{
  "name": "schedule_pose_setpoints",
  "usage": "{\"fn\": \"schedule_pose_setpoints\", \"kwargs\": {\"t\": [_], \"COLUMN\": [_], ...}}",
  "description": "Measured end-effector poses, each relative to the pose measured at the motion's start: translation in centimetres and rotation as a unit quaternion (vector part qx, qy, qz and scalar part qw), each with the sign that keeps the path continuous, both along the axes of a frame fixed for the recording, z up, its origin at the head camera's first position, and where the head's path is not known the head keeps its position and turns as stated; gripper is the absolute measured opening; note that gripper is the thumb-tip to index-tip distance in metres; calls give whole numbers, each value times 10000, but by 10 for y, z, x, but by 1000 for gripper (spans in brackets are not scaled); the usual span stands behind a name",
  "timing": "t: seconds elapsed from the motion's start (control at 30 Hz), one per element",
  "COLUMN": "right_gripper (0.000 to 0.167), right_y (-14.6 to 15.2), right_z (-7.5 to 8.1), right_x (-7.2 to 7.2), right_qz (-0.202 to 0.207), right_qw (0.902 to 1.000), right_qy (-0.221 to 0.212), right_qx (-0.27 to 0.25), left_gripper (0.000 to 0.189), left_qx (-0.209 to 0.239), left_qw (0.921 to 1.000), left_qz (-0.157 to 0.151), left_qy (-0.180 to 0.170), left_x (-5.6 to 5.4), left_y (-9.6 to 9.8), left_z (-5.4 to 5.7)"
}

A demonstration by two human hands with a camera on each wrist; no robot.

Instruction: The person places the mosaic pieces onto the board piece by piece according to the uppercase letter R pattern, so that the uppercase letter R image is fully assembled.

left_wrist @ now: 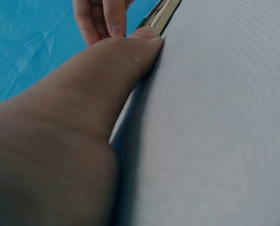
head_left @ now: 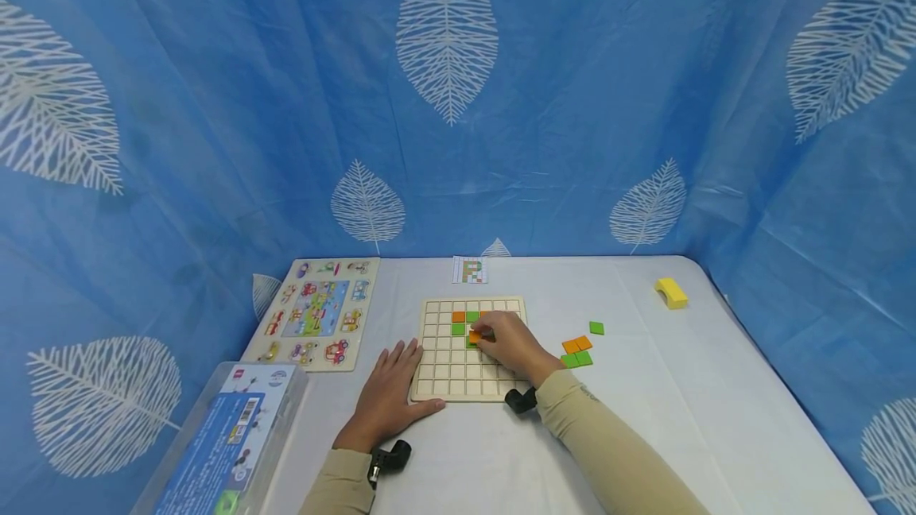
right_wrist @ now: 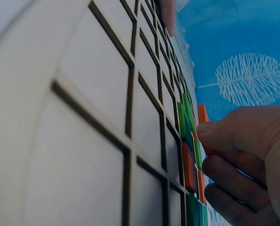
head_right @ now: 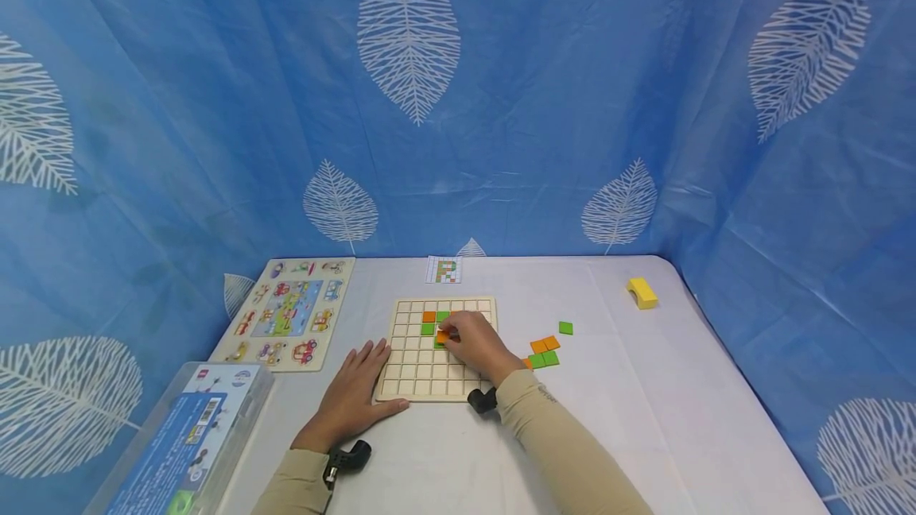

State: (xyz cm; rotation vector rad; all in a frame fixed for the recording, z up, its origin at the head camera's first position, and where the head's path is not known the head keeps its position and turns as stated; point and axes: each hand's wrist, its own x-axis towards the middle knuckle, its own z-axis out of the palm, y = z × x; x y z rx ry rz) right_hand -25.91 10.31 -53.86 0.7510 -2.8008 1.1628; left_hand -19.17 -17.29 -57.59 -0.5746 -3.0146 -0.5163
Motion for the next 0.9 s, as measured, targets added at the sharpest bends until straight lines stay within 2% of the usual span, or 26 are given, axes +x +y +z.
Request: {"fn": "schedule_pose_setpoints", "kwargs": {"t": [0.47, 0.7, 0.9], "right_gripper": [24, 17, 16], "right_y": [-28, -37, -39], "right_z": [-1, -4, -4], "right_x": [4, 5, 6], "right_qz": [189, 96, -16], "right_qw": [9981, 9959, 9955], "right_qy": [278, 618, 696], "right_qx": [515, 654, 645], "left_gripper": [113, 112, 112], "left_qx": [37, 100, 118], "left_qw": [10000, 9999, 9999], "left_qz": [-15, -24, -3], "left_qy": [90, 56, 18], "left_x": [0, 1, 0], "left_y": [0, 1, 1], "left_z": [-1, 1, 3]}}
